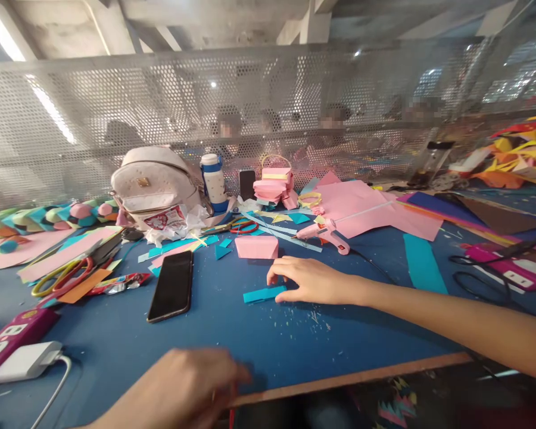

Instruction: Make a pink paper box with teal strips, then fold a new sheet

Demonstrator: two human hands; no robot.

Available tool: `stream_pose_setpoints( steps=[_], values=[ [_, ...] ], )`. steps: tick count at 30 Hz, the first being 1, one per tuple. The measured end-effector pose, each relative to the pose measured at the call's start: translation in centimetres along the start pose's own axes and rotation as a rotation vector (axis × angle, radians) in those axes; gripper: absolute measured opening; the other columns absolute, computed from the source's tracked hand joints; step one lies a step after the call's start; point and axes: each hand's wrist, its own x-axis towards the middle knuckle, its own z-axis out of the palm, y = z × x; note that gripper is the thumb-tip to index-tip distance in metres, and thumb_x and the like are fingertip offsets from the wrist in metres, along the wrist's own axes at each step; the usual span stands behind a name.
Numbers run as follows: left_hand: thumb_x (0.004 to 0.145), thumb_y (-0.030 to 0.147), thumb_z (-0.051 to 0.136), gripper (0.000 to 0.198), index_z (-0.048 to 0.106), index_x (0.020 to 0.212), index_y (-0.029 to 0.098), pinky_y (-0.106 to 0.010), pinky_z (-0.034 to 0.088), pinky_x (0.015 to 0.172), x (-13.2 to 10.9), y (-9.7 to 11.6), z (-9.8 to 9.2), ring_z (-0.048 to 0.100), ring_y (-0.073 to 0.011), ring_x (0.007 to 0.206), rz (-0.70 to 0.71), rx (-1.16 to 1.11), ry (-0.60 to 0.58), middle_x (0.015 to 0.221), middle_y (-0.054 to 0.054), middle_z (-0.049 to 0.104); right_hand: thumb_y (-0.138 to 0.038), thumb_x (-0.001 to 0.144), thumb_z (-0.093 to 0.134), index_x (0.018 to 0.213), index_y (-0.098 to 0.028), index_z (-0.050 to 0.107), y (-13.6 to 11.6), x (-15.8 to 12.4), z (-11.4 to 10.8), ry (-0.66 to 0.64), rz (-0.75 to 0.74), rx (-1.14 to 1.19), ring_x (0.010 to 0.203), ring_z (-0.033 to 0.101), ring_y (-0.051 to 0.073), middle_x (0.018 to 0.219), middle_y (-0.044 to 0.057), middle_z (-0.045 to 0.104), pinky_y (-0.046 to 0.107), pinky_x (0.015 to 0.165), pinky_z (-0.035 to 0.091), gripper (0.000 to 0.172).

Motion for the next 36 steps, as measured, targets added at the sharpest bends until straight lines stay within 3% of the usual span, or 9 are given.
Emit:
stream_pose_setpoints(
  steps=[2, 4, 7, 11, 22, 26, 30, 32, 36],
  values=[
    [0.095, 0.016, 0.046, 0.026, 0.062, 0.113, 0.028, -0.029, 0.049, 0.078, 2.5, -0.6, -1.0, 0.066, -0.0198, 0.093, -0.052, 0.143, 0.177, 0.102, -0.002, 0.069, -0.034, 0.080, 0.076, 0.098, -0.022, 0.063, 0.2, 0.2, 0.6, -0.014, 0.005, -0.030, 0.090, 0.059, 0.019, 0.104, 0.001, 0.062, 0.026, 0.069, 0.040, 0.025],
    [0.090, 0.022, 0.060, 0.025, 0.059, 0.115, 0.025, -0.033, 0.048, 0.081, 5.1, -1.6, -1.5, 0.063, -0.0220, 0.095, -0.090, 0.226, 0.266, 0.109, -0.003, 0.066, -0.033, 0.080, 0.076, 0.096, -0.022, 0.062, 0.4, 0.4, 1.0, -0.010, -0.005, -0.033, 0.092, 0.059, 0.019, 0.103, 0.000, 0.062, 0.026, 0.069, 0.040, 0.024],
    [0.079, 0.031, 0.075, 0.033, 0.061, 0.107, 0.022, -0.035, 0.046, 0.082, 8.4, -3.2, -1.3, 0.061, -0.0241, 0.096, -0.091, 0.236, 0.323, 0.106, -0.004, 0.065, -0.031, 0.082, 0.074, 0.094, -0.023, 0.062, 0.6, 0.5, 1.3, 0.015, -0.018, -0.024, 0.090, 0.058, 0.019, 0.100, 0.000, 0.061, 0.026, 0.068, 0.039, 0.019],
    [0.075, 0.026, 0.076, 0.017, 0.066, 0.088, 0.021, -0.028, 0.041, 0.070, 10.9, -4.7, -0.5, 0.061, -0.0200, 0.083, -0.113, 0.045, 0.313, 0.090, -0.001, 0.068, -0.025, 0.082, 0.070, 0.092, -0.022, 0.062, 0.8, 0.5, 1.6, 0.046, -0.018, -0.010, 0.086, 0.059, 0.019, 0.096, 0.001, 0.061, 0.027, 0.067, 0.038, 0.013],
    [0.078, 0.021, 0.066, 0.008, 0.073, 0.078, 0.021, -0.023, 0.038, 0.061, 12.0, -5.4, 0.2, 0.054, -0.0126, 0.062, -0.143, -0.148, 0.377, 0.072, 0.003, 0.069, -0.013, 0.084, 0.064, 0.085, -0.020, 0.063, 1.2, 0.6, 2.4, 0.139, 0.009, 0.119, 0.086, 0.058, 0.017, 0.089, 0.000, 0.064, 0.027, 0.073, 0.041, 0.007],
    [0.079, 0.020, 0.064, 0.009, 0.073, 0.079, 0.021, -0.024, 0.039, 0.064, 12.0, -5.6, 0.6, 0.054, -0.0129, 0.066, -0.143, -0.154, 0.445, 0.082, 0.001, 0.069, -0.010, 0.084, 0.063, 0.085, -0.020, 0.062, 1.3, 0.5, 2.9, 0.212, -0.019, 0.140, 0.088, 0.057, 0.017, 0.090, 0.000, 0.063, 0.027, 0.076, 0.042, 0.010],
    [0.080, 0.022, 0.065, 0.008, 0.073, 0.078, 0.022, -0.025, 0.043, 0.074, 11.9, -5.8, 1.0, 0.061, -0.0167, 0.085, -0.089, -0.216, 0.497, 0.099, -0.003, 0.068, -0.014, 0.088, 0.061, 0.088, -0.020, 0.060, 1.3, 0.4, 3.4, 0.275, -0.049, 0.155, 0.093, 0.056, 0.018, 0.094, 0.001, 0.063, 0.028, 0.079, 0.042, 0.006],
    [0.080, 0.022, 0.065, 0.009, 0.073, 0.079, 0.022, -0.027, 0.043, 0.078, 11.8, -5.8, 1.1, 0.061, -0.0173, 0.085, -0.105, -0.221, 0.489, 0.094, -0.002, 0.071, -0.017, 0.090, 0.061, 0.089, -0.020, 0.060, 1.4, 0.4, 3.7, 0.297, -0.043, 0.176, 0.090, 0.057, 0.017, 0.093, 0.001, 0.063, 0.027, 0.078, 0.042, 0.004],
    [0.082, 0.024, 0.064, 0.010, 0.074, 0.080, 0.022, -0.026, 0.043, 0.070, 11.7, -5.7, 1.1, 0.062, -0.0164, 0.073, -0.177, -0.257, 0.491, 0.078, 0.001, 0.073, -0.020, 0.092, 0.059, 0.090, -0.021, 0.059, 1.3, 0.4, 4.0, 0.320, -0.002, 0.252, 0.082, 0.058, 0.015, 0.093, 0.000, 0.064, 0.026, 0.073, 0.041, 0.002]
  ],
)
